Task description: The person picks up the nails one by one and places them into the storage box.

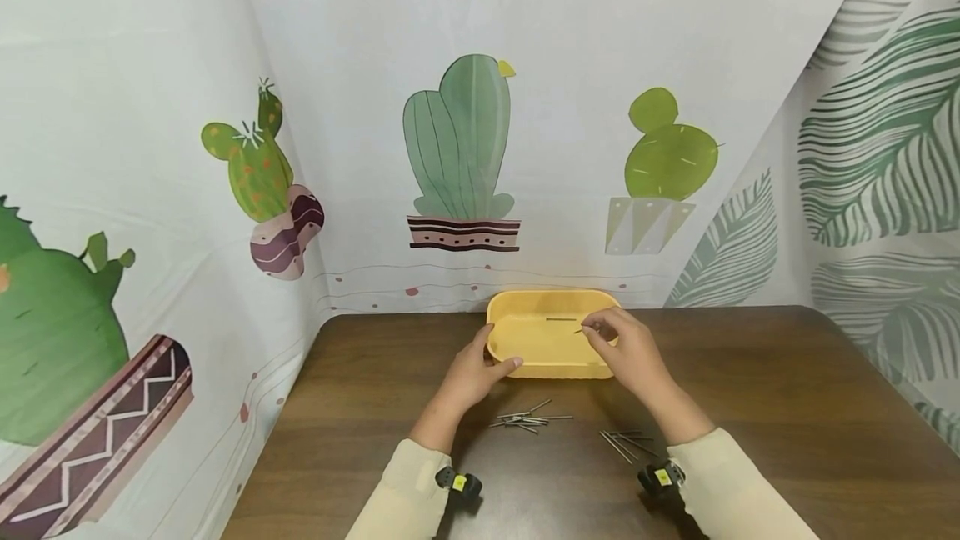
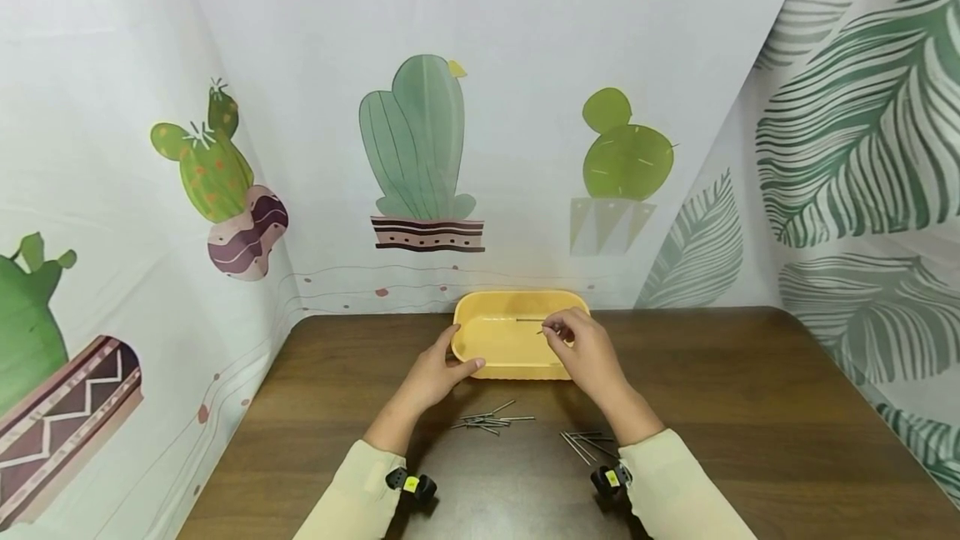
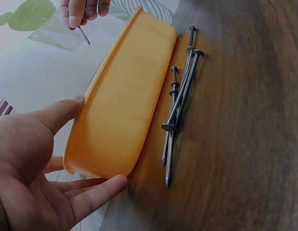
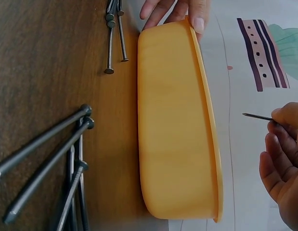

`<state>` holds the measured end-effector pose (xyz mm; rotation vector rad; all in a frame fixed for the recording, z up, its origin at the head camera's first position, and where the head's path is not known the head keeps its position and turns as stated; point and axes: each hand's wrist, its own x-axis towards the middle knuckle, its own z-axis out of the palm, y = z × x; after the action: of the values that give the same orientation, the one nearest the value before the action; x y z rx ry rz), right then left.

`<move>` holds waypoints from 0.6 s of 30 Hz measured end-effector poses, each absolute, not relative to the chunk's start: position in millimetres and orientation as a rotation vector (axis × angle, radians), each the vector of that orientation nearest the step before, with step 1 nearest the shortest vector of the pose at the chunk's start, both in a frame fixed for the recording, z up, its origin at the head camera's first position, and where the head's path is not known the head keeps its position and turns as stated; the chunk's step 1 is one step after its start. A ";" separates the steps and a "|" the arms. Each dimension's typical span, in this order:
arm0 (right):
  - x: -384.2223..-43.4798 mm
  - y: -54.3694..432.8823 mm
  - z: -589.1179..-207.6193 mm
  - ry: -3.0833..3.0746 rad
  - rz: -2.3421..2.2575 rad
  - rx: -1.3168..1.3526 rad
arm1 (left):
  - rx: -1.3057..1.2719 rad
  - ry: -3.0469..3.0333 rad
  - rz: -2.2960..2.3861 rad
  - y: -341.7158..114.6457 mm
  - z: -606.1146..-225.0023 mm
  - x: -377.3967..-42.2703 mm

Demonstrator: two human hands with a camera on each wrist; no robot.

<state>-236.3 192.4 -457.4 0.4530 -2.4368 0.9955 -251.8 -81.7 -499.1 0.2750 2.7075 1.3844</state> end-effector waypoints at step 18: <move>-236.3 195.0 -458.8 -2.445 1.097 0.454 | 0.265 2.718 1.365 -80.6 -494.3 -250.2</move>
<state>-236.3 195.0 -458.8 0.4537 -2.4446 1.0972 -250.2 -80.6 -494.3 0.2652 2.7176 1.3653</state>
